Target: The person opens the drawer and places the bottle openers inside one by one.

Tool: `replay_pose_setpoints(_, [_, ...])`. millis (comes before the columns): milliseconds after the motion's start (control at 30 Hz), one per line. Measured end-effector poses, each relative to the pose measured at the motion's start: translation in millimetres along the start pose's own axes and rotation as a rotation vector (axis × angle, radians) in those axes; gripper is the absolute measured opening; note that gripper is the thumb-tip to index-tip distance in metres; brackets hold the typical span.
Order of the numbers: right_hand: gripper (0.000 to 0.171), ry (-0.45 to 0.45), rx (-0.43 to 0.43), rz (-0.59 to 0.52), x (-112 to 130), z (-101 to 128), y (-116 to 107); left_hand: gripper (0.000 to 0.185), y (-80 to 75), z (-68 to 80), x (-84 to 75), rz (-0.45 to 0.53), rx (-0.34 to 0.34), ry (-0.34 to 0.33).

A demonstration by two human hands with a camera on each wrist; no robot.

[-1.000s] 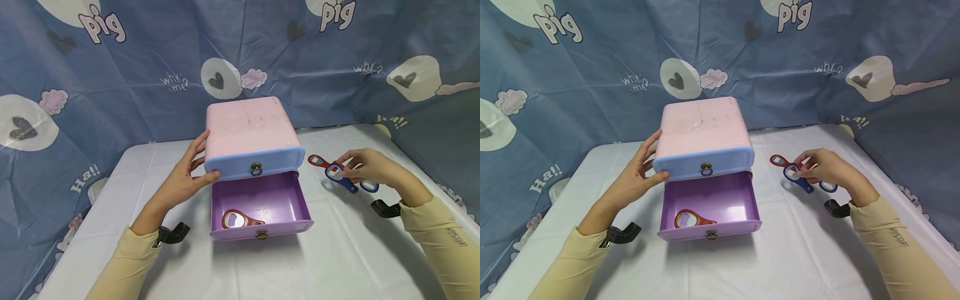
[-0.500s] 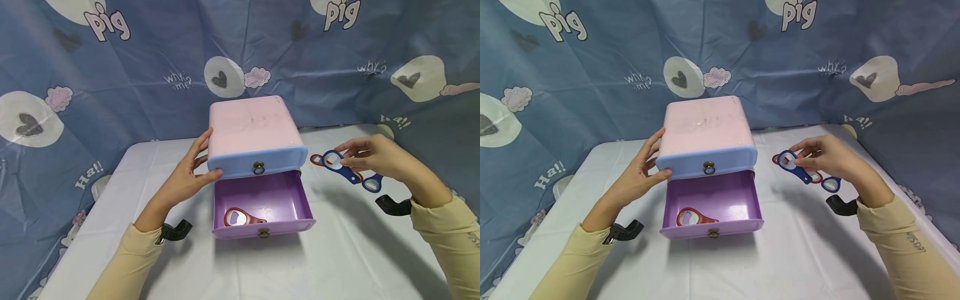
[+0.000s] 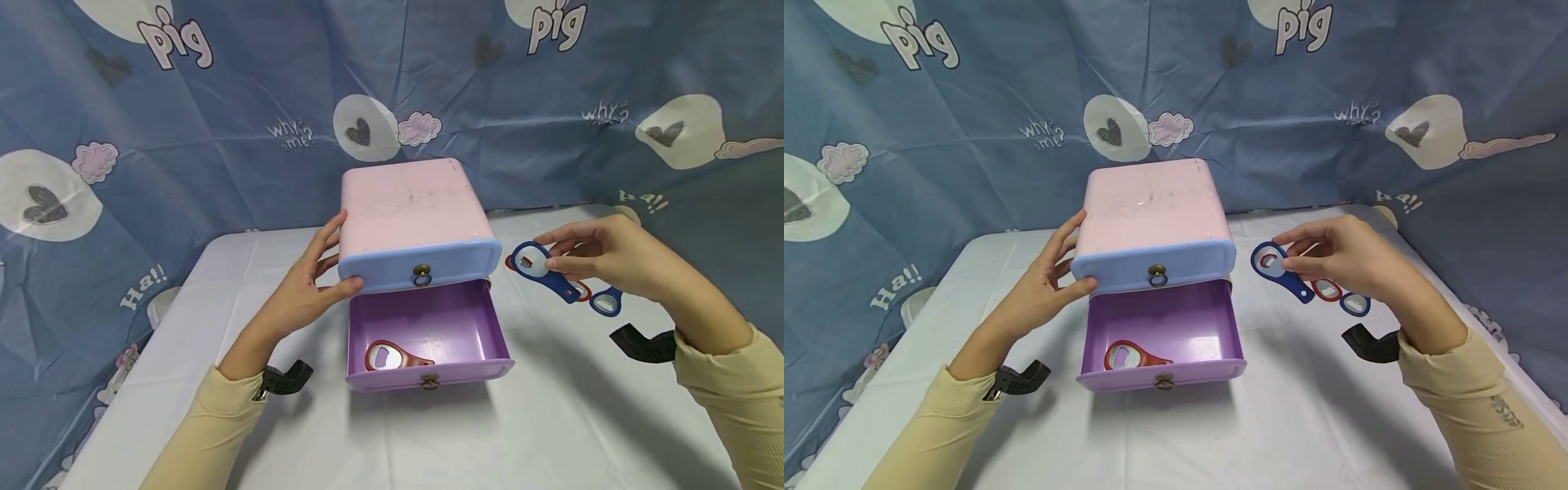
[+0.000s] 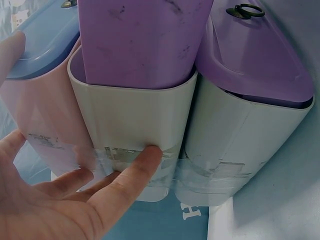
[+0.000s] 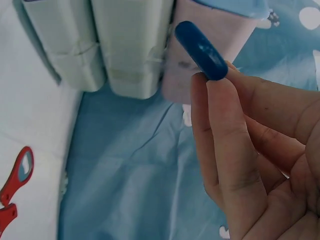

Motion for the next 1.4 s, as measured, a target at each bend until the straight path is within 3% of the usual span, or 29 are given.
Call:
replay_pose_setpoints(267, [0.037, -0.046, 0.038, -0.006, 21.6, 1.7, 12.3, 0.101, 4.0, 7.6, 2.1, 0.008, 0.006, -0.031])
replay_pose_setpoints(433, [0.037, -0.043, 0.062, -0.007, 32.8, -1.8, 19.1, 0.100, 4.0, 7.8, 2.5, 0.009, 0.004, -0.014])
replay_pose_setpoints(833, [0.036, -0.054, 0.075, 0.027, 38.2, 6.2, 16.0, 0.099, 2.7, 1.9, -0.7, 0.000, 0.006, 0.001])
replay_pose_setpoints(1033, [0.031, -0.114, 0.136, -0.023, 45.7, 9.0, 24.1, 0.099, 1.8, 1.5, -0.9, -0.002, 0.003, -0.011])
replay_pose_setpoints(1400, [0.034, -0.109, 0.218, -0.041, 73.2, -1.9, 48.7, 0.098, 1.7, 1.5, -1.5, 0.000, -0.002, 0.002])
Point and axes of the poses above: each hand's wrist, its own z-axis away from the middle knuckle, its own y-axis out of the palm, x = y × z, the point moved 9 cm from there along -z, towards the middle knuckle, and after that the axes turned 7 degrees about x, right-handed, at the moved point
